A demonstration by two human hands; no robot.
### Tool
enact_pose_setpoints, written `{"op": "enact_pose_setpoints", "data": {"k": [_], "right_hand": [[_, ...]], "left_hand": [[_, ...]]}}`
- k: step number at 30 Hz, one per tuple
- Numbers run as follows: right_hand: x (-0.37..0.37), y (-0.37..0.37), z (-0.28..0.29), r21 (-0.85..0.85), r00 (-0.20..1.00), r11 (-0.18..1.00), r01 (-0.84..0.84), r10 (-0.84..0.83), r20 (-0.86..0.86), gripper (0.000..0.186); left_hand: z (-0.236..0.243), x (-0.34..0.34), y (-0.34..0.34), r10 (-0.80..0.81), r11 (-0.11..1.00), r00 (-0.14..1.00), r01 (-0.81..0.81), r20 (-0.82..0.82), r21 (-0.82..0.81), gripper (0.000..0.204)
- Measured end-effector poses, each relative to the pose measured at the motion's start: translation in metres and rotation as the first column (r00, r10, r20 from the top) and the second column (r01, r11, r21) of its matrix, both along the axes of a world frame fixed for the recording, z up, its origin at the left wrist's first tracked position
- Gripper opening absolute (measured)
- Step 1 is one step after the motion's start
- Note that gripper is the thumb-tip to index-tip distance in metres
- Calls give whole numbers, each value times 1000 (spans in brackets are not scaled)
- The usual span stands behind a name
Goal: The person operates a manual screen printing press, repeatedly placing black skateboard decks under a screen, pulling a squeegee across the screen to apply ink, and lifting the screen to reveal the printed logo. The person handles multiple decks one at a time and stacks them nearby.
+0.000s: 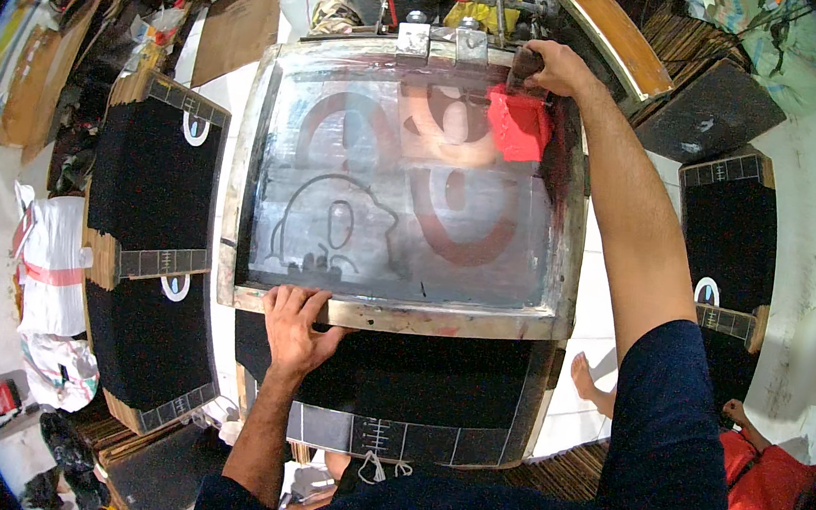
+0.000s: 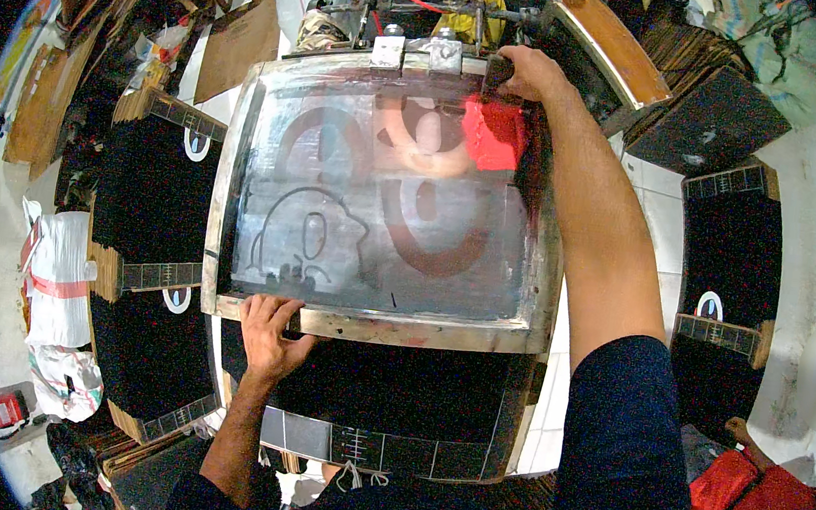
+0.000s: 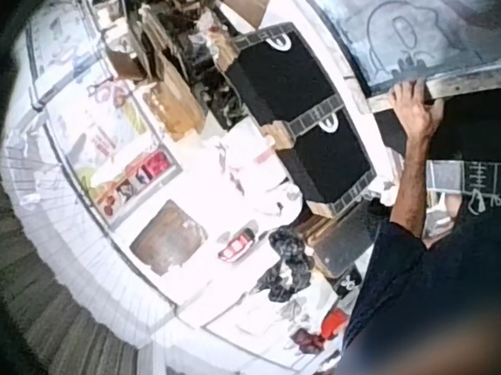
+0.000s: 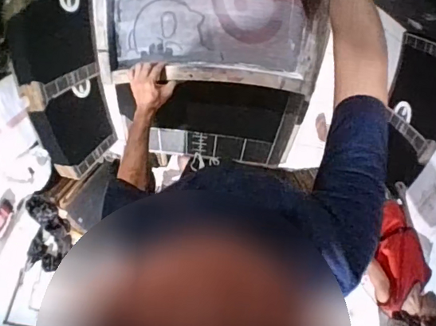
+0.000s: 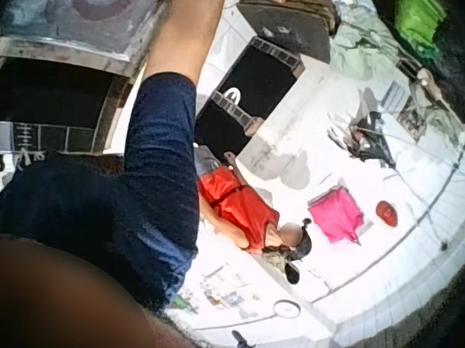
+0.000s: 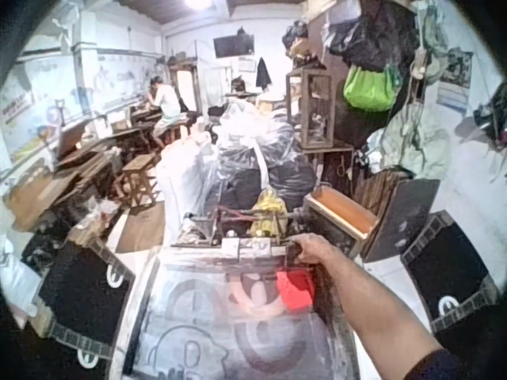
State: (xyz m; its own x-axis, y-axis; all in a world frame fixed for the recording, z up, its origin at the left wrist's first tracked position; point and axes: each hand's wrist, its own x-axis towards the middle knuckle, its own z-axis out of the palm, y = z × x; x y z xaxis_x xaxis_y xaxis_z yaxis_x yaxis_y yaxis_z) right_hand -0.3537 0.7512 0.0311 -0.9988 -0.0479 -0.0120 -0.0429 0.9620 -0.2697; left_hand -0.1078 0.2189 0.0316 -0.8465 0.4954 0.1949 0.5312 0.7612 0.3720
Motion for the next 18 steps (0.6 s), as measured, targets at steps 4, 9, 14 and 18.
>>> {"op": "enact_pose_setpoints", "data": {"k": [4, 9, 14, 18], "right_hand": [[44, -24, -10, -46, 887, 983, 178, -180, -426, 63], [227, -148, 10, -181, 861, 950, 254, -307, -405, 41], [332, -251, 66, -228, 791, 942, 248, -332, -513, 35], [282, -231, 157, -55, 597, 963, 263, -207, -775, 35]], "left_hand": [[2, 0, -1, -6, 1000, 1000, 6, 9, -6, 49], [16, 0, -1, -15, 1000, 1000, 15, 19, 5, 49], [96, -7, 1, -52, 989, 997, 60, 61, -137, 60], [189, -43, 1, -105, 994, 955, 103, -279, -21, 58]]}}
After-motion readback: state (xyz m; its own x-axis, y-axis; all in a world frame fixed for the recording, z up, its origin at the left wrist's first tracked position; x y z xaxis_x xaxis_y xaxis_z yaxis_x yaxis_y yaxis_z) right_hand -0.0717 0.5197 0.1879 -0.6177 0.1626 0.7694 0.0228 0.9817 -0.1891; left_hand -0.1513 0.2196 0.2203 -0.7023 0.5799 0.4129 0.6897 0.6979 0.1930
